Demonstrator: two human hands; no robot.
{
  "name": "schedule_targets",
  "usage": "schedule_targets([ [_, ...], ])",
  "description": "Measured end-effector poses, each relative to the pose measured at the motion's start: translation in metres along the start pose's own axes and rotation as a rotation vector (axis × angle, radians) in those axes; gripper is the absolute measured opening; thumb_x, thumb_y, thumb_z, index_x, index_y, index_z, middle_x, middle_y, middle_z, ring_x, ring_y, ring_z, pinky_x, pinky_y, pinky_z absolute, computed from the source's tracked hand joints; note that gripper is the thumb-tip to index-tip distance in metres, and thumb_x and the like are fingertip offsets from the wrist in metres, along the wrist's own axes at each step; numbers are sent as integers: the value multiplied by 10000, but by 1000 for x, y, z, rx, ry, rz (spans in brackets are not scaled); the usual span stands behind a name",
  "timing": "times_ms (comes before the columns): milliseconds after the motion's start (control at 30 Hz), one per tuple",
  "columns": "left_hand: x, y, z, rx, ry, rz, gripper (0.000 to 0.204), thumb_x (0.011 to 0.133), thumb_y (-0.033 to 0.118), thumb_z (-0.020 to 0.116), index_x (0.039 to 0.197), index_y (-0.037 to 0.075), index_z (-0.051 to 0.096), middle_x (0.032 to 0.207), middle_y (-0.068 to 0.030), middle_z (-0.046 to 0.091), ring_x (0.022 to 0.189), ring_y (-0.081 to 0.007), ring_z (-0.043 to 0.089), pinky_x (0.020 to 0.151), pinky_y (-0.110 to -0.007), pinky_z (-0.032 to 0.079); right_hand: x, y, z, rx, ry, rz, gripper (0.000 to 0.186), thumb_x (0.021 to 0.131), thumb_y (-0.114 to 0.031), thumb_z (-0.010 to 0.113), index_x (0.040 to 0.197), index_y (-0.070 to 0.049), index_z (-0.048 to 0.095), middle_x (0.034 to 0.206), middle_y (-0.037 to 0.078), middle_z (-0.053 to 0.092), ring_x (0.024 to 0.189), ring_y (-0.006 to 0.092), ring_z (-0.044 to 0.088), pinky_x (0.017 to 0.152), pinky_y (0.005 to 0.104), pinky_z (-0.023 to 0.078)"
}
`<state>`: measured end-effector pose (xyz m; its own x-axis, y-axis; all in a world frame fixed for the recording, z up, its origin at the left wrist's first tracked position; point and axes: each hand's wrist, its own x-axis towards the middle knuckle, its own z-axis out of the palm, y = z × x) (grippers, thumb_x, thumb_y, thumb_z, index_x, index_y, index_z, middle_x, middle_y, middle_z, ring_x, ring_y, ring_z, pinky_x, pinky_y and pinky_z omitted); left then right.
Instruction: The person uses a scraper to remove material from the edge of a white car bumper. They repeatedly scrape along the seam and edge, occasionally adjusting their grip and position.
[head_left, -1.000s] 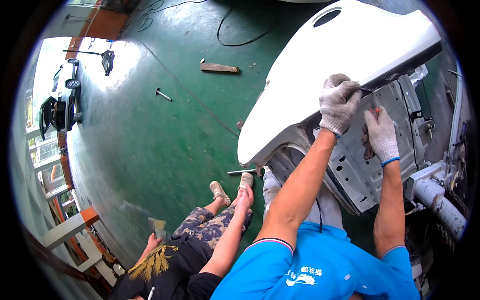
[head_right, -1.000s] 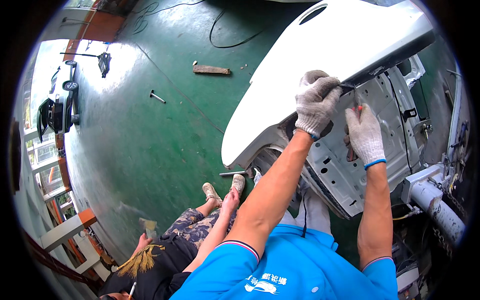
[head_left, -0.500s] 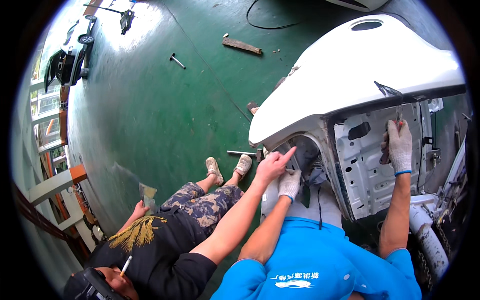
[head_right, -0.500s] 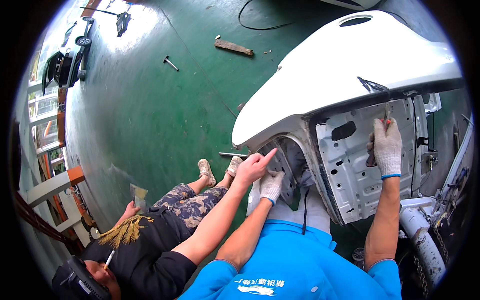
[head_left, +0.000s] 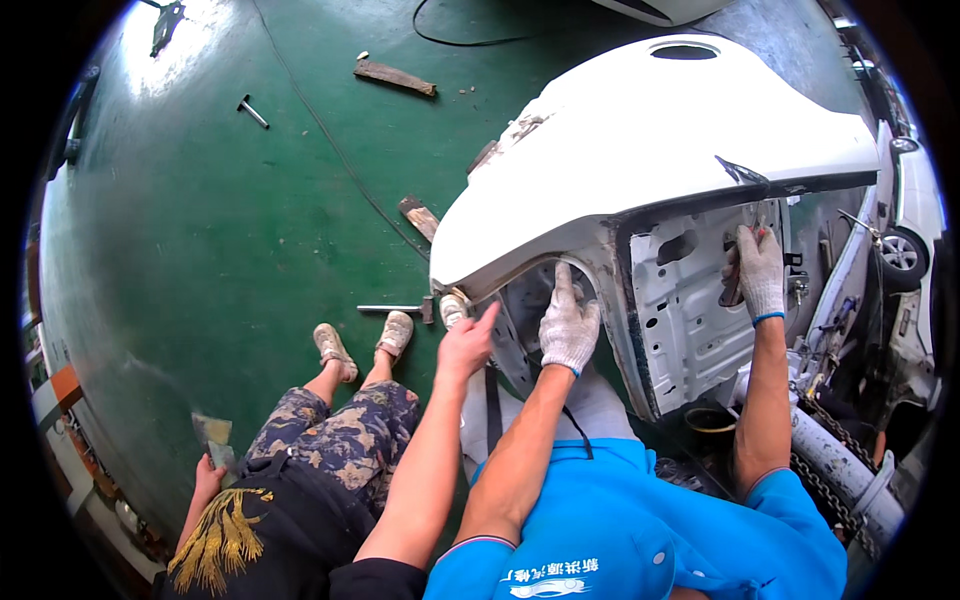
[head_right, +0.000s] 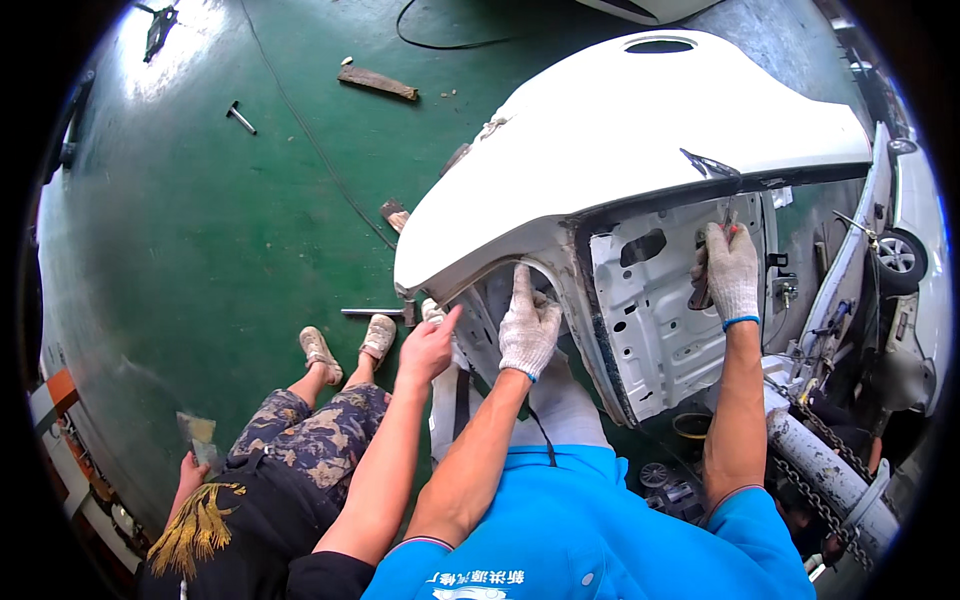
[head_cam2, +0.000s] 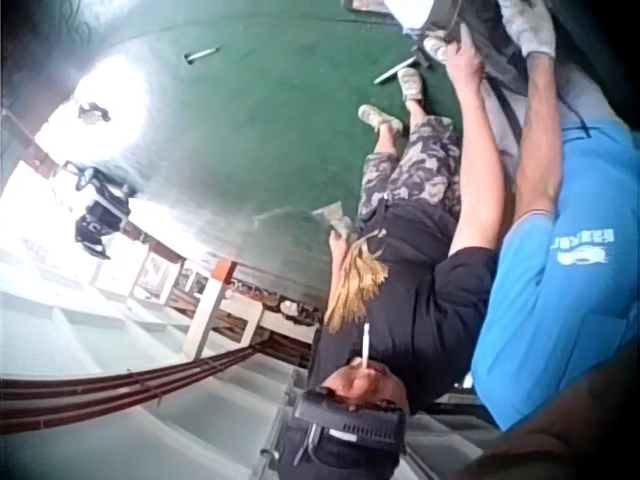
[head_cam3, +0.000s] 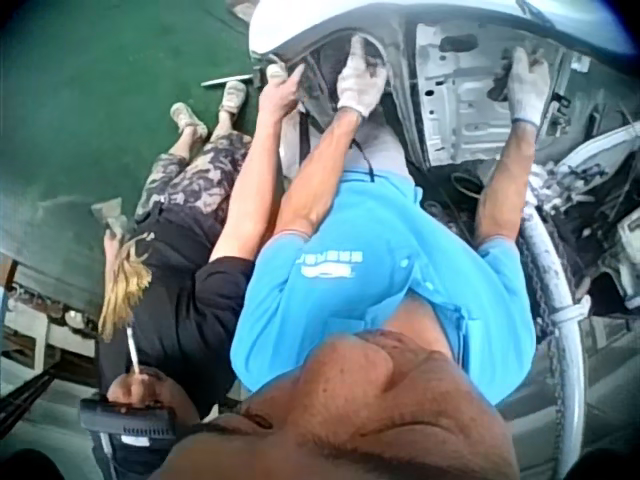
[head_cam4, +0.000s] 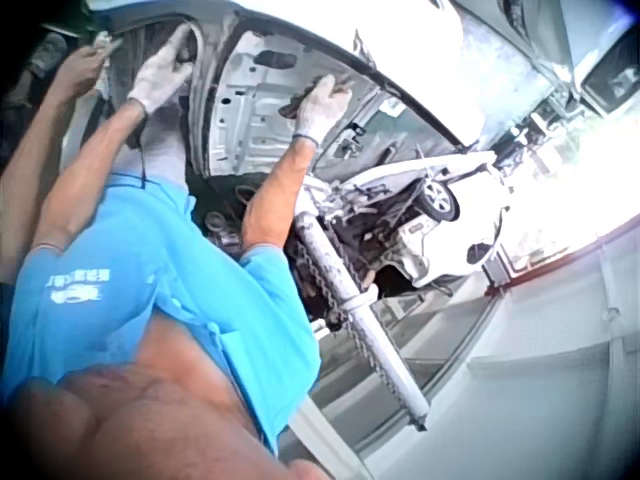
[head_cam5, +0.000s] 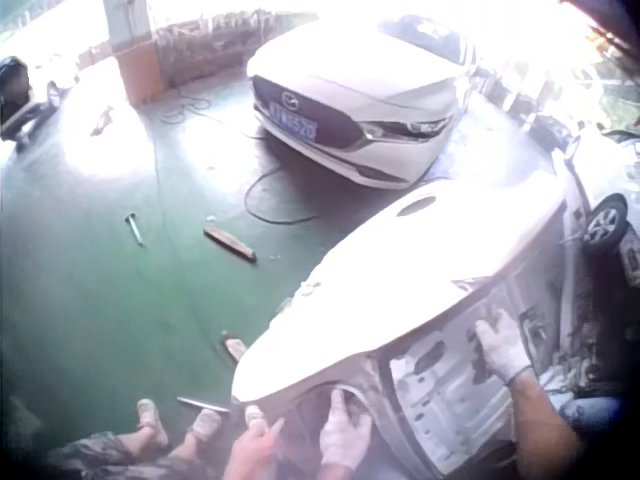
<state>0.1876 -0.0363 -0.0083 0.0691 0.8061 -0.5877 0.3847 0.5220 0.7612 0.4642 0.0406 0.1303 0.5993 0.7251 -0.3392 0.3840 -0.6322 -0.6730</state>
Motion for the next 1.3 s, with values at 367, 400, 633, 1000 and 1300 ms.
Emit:
schedule_targets([
  [367, 16, 62, -10, 380, -183, 42, 826, 929, 292, 607, 1655, 97, 263, 889, -272, 749, 820, -431, 750, 760, -564, 586, -1, 2, 2, -91, 2, -33, 280, 1050, -317, 610, 1033, -45, 546, 696, 52, 605, 504, 168, 618, 448, 340, 520],
  [400, 17, 59, -11, 379, -186, 54, 823, 932, 295, 604, 1655, 101, 263, 892, -269, 751, 823, -431, 751, 761, -565, 586, -2, 1, 2, -88, 9, -31, 274, 1055, -304, 604, 1035, -37, 541, 690, 58, 606, 503, 167, 616, 451, 336, 517],
  [633, 20, 20, -19, 318, -173, -41, 869, 940, 310, 589, 1689, 144, 180, 1080, -245, 755, 923, -431, 748, 850, -552, 581, 4, 9, 4, -146, 51, -66, 274, 1065, -289, 597, 1054, -21, 542, 687, 69, 610, 503, 172, 618, 452, 336, 509],
  [1000, -2, -115, 11, -355, 130, -225, 652, 882, 223, 681, 1513, 175, 522, 1006, -169, 751, 926, -387, 731, 874, -485, 567, 11, 25, 2, -241, 90, -109, 315, 1053, -343, 598, 1064, -31, 552, 700, 73, 615, 506, 198, 623, 446, 362, 514],
  [1300, 33, -235, -29, -1118, 420, -378, 805, 900, 38, 654, 1633, 22, 320, 1008, -103, 763, 834, -182, 695, 841, -319, 550, 42, 41, -32, -540, 217, -221, 430, 1041, -425, 592, 996, 2, 599, 704, 77, 614, 562, 198, 618, 551, 355, 504],
])
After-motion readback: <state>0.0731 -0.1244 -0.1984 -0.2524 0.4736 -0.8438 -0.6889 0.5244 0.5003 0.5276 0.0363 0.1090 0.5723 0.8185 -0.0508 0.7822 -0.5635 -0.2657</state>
